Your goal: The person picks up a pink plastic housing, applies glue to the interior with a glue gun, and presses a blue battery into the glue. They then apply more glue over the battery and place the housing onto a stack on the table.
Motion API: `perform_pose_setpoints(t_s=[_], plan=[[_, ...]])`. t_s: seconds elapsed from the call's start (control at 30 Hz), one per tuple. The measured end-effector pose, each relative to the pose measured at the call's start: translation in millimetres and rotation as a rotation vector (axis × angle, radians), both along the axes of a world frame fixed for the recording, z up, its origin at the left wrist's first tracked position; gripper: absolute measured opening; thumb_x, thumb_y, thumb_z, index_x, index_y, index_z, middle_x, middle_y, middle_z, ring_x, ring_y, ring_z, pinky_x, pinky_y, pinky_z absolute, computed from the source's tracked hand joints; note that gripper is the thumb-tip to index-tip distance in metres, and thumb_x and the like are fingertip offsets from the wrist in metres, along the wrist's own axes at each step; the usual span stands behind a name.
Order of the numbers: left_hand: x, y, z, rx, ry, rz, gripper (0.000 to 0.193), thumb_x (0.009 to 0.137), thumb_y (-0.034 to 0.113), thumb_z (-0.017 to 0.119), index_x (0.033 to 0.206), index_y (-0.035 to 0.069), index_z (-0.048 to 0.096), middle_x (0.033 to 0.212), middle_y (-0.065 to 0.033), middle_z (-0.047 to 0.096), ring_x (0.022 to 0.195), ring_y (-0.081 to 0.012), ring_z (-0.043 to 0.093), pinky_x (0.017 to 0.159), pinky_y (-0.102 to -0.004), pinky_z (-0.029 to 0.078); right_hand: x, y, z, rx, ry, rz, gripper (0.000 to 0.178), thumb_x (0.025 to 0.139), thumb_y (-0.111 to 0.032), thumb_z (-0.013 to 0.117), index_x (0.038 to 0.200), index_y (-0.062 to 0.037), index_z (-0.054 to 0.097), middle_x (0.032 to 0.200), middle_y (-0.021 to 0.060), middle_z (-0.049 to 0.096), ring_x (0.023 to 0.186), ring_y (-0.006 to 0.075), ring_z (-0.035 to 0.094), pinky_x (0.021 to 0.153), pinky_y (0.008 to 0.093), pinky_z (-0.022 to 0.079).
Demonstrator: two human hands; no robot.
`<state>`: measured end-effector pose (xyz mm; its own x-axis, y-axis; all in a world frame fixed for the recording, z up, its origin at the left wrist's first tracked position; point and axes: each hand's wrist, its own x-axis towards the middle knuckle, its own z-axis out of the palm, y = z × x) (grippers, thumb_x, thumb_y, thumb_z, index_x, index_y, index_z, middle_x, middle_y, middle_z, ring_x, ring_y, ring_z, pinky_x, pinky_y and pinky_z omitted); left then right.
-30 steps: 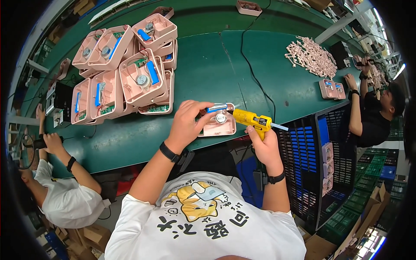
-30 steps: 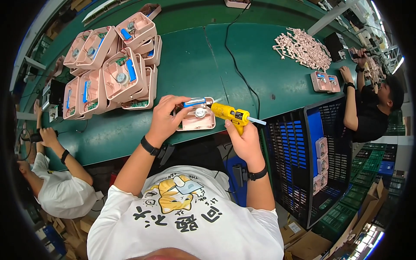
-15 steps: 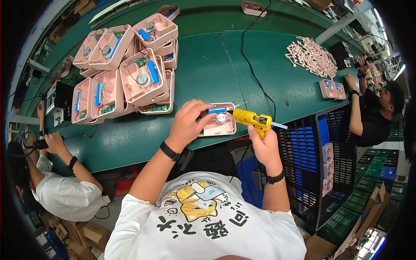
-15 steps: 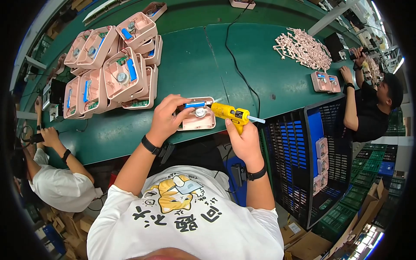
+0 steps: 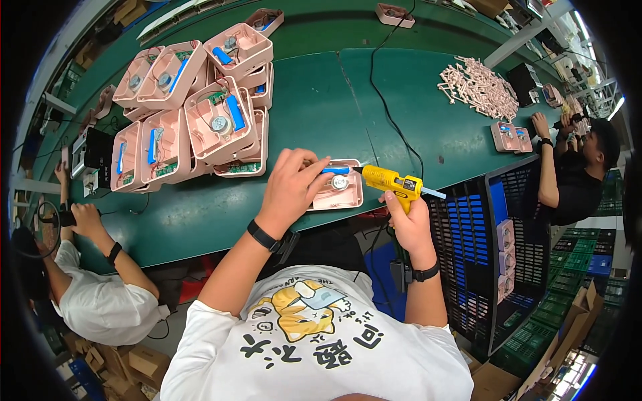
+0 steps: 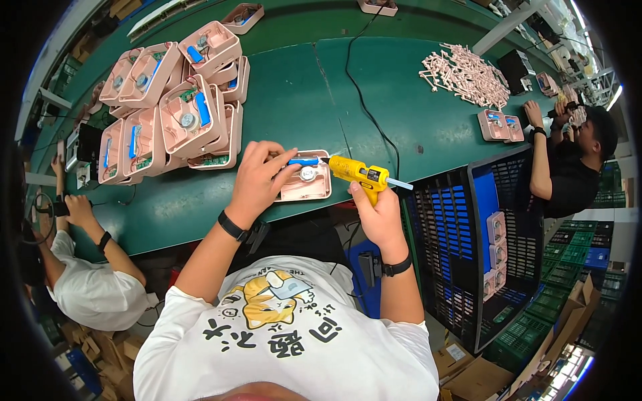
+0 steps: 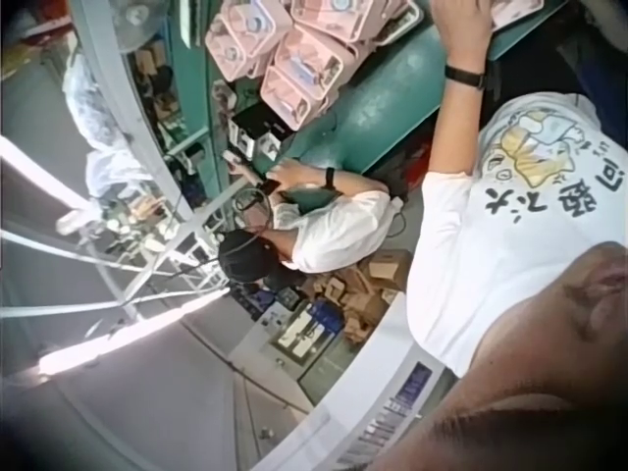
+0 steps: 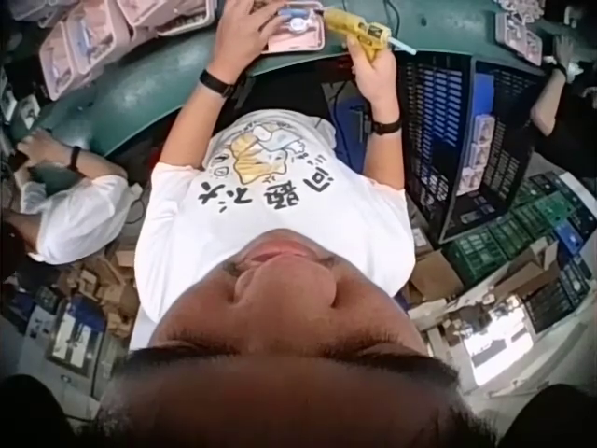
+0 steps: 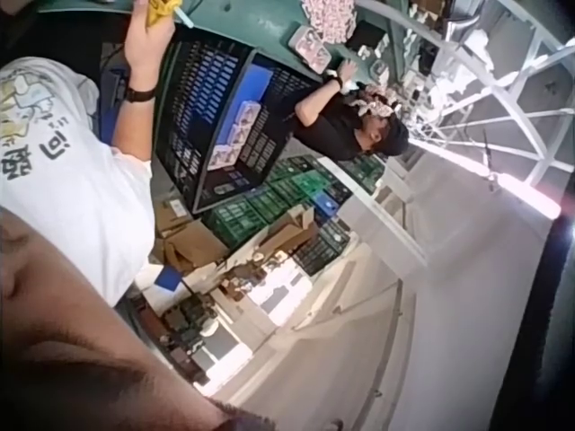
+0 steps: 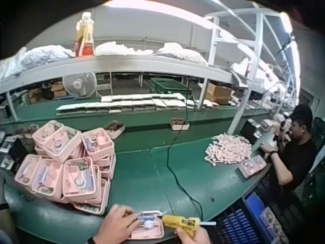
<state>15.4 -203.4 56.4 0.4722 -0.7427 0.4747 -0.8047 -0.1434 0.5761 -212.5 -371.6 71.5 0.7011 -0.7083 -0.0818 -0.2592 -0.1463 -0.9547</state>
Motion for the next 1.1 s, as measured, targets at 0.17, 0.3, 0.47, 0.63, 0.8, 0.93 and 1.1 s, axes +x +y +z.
perform_pose_setpoints(t_s=[0.17, 0.3, 0.47, 0.63, 0.8, 0.93, 1.1], plan=[[4, -4, -11, -0.04, 0.091, 0.012, 0.026, 0.098, 0.02, 0.082, 0.122, 0.009, 0.083, 0.098, -0.007, 0.076, 0.098, -0.028, 0.069, 0.091, -0.0444, 0.054, 7, -5, -4, 0.005, 0.047, 0.029, 0.032, 0.112, -0.029, 0.071, 0.116, 0.0021, 0.073, 0.093, 0.0016, 0.075, 0.065, 0.0044, 0.058, 0.058, 0.0233, 0.049], [14, -6, -15, 0.103, 0.365, 0.017, 0.025, 0.098, 0.019, 0.08, 0.12, 0.009, 0.084, 0.099, -0.0086, 0.077, 0.099, -0.0289, 0.07, 0.09, -0.0447, 0.055, 15, -14, -2, 0.0, 0.087, 0.051, 0.033, 0.112, -0.03, 0.071, 0.113, 0.0025, 0.073, 0.09, 0.0022, 0.075, 0.064, 0.005, 0.058, 0.058, 0.0238, 0.049], [22, -10, -18, 0.191, 0.43, 0.007, 0.021, 0.098, 0.019, 0.079, 0.116, 0.009, 0.084, 0.1, -0.0094, 0.078, 0.099, -0.0291, 0.07, 0.092, -0.0447, 0.054, 18, -20, 3, -0.063, 0.121, 0.093, 0.032, 0.111, -0.03, 0.072, 0.107, 0.0023, 0.072, 0.084, 0.0017, 0.074, 0.061, 0.0064, 0.06, 0.056, 0.0256, 0.048], [22, -11, -19, 0.197, 0.463, 0.016, 0.016, 0.098, 0.017, 0.079, 0.111, 0.008, 0.083, 0.098, -0.0086, 0.076, 0.096, -0.0283, 0.068, 0.091, -0.0433, 0.053, 15, -14, 19, -0.186, 0.161, 0.094, 0.03, 0.11, -0.027, 0.073, 0.105, 0.0026, 0.074, 0.081, 0.001, 0.073, 0.062, 0.0078, 0.061, 0.055, 0.0278, 0.047], [20, -11, -15, 0.17, 0.467, 0.028, 0.015, 0.098, 0.013, 0.079, 0.111, 0.005, 0.083, 0.096, -0.0095, 0.075, 0.094, -0.028, 0.065, 0.089, -0.0401, 0.052, 6, -9, 13, -0.132, 0.107, 0.087, 0.03, 0.109, -0.026, 0.073, 0.106, 0.0037, 0.075, 0.082, 0.0027, 0.074, 0.064, 0.0082, 0.062, 0.057, 0.0279, 0.047], [20, -11, -15, 0.171, 0.478, 0.026, 0.015, 0.098, 0.014, 0.079, 0.11, 0.006, 0.084, 0.095, -0.0091, 0.075, 0.096, -0.0279, 0.065, 0.087, -0.0399, 0.053, 11, -6, 21, -0.128, 0.162, 0.118, 0.03, 0.109, -0.024, 0.073, 0.112, 0.0054, 0.076, 0.084, 0.0046, 0.076, 0.069, 0.0108, 0.066, 0.063, 0.0291, 0.051], [25, -5, -27, 0.175, 0.488, -0.024, 0.02, 0.101, 0.019, 0.073, 0.116, 0.012, 0.083, 0.106, -0.0052, 0.075, 0.102, -0.0287, 0.065, 0.095, -0.0436, 0.049, 12, 1, 34, -0.226, 0.183, 0.114, 0.029, 0.109, -0.022, 0.073, 0.117, 0.0062, 0.075, 0.088, 0.0067, 0.077, 0.076, 0.0139, 0.069, 0.071, 0.0316, 0.054]])
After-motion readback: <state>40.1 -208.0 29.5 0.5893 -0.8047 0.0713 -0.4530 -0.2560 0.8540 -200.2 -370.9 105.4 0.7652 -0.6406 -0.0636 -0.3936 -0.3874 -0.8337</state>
